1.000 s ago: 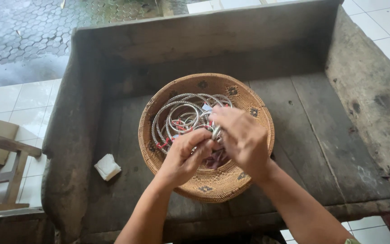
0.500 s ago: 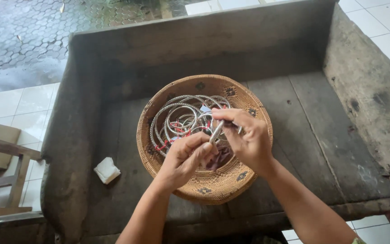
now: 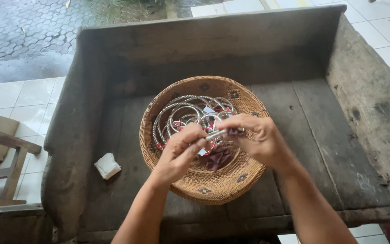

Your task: Inspecting and manipulating silver bracelets within a woven basket on a wooden workbench.

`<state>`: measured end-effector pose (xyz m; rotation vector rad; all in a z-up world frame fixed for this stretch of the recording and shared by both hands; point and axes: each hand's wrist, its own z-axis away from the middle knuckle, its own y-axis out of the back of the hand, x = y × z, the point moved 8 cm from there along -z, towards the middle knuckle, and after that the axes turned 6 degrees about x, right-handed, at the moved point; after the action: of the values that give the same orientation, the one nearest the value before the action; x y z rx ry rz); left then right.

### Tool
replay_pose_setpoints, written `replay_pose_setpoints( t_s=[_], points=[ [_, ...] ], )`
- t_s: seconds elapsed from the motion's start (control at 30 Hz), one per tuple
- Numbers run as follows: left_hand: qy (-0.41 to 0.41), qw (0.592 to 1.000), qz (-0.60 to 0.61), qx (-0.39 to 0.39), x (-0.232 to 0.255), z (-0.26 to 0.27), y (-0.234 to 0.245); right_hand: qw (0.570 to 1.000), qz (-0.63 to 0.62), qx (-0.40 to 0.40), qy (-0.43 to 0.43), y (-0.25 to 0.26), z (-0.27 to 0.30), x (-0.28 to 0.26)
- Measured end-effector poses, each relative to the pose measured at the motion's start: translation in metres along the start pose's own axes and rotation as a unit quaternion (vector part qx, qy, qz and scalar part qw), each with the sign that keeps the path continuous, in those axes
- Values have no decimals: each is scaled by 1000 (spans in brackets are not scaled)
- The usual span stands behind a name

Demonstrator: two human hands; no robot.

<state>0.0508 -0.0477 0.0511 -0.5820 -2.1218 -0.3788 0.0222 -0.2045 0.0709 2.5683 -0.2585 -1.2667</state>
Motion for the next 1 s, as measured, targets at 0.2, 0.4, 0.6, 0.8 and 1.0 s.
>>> replay_pose_setpoints(
  t_s=[0.2,0.4,0.6,0.8,1.0],
  points=[
    [46,997,58,36,-11,3,3,979,-156,-87,-94,-3,13,21],
    [157,967,187,75,-22,8,-1,971,-216,-45,-86,-14,11,19],
    [257,908,314,105,-36,16,-4,993,-115,-30,-10,-20,10,20],
    [252,907,315,125,-51,17,0,997,-75,-29,1,-31,6,12],
    [209,923,297,126,-48,14,3,998,-60,-34,6,-34,8,12]
  ],
)
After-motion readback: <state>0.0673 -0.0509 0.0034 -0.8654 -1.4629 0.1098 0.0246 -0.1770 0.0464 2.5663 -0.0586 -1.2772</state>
